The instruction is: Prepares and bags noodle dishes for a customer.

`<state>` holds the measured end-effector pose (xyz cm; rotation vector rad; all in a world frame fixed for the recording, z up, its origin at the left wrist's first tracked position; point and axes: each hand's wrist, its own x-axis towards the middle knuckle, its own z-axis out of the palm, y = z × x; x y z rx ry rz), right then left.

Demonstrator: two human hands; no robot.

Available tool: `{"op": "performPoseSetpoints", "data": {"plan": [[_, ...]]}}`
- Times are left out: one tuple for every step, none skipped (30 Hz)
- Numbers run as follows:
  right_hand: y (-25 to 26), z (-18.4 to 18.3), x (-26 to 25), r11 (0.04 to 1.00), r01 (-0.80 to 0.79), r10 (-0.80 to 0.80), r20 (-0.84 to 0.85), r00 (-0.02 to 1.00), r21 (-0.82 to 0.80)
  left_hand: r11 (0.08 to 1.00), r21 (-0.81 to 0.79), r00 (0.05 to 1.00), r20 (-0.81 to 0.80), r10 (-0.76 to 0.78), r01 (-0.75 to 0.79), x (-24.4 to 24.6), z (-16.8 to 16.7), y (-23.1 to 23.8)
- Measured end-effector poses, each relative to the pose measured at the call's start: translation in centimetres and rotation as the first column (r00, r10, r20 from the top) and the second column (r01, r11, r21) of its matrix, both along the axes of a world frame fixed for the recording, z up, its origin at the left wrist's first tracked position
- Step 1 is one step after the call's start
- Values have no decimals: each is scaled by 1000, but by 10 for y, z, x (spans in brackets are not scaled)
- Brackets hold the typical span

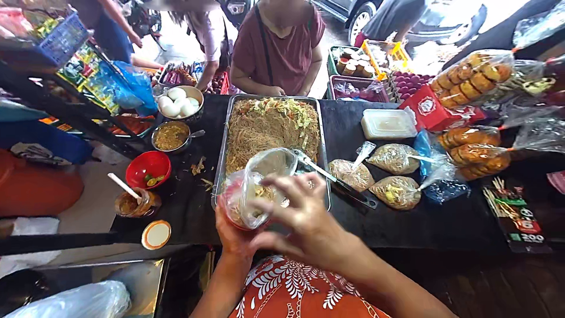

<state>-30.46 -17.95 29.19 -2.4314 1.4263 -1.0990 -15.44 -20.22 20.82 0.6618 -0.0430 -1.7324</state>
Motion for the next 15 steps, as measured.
{"op": "performPoseSetpoints", "data": {"plan": [[-3,-1,-20,996,90,-90,13,996,9,996,91,999,36,-20,17,2,0,0],[-8,-6,-42,978,204,-203,-18,979,34,986,166,998,55,-41,31,4,1,0],[-12,-15,-65,941,328,-319,-102,942,79,976,214,996,68,-53,37,6,2,1],[-15,-25,-84,878,446,-405,-227,886,173,970,239,995,79,-56,36,8,3,2],[-17,-35,-97,781,543,-429,-367,825,307,968,249,994,91,-58,34,10,5,4],[-19,-46,-105,657,618,-395,-502,769,430,968,250,994,97,-60,34,13,5,5],[-19,-58,-110,567,668,-343,-599,723,482,969,246,994,96,-58,33,17,5,5],[-18,-71,-113,539,701,-316,-660,682,466,971,238,995,87,-52,30,20,4,5],[-15,-84,-118,560,717,-317,-692,649,416,973,231,997,72,-40,22,24,2,5],[-13,-95,-123,606,715,-336,-703,627,348,974,225,998,52,-24,12,29,-1,6],[-11,-103,-128,659,694,-358,-691,628,289,975,221,999,34,-8,0,33,-4,7],[-10,-108,-135,710,660,-372,-666,647,245,977,215,1000,17,6,-10,37,-6,8],[-8,-109,-141,758,618,-377,-633,677,209,977,214,1000,8,18,-20,40,-7,8],[-5,-108,-146,793,580,-379,-592,711,189,976,216,999,8,32,-33,42,-8,9],[-1,-102,-148,807,554,-375,-546,749,205,974,221,999,8,50,-51,45,-8,10]]}}
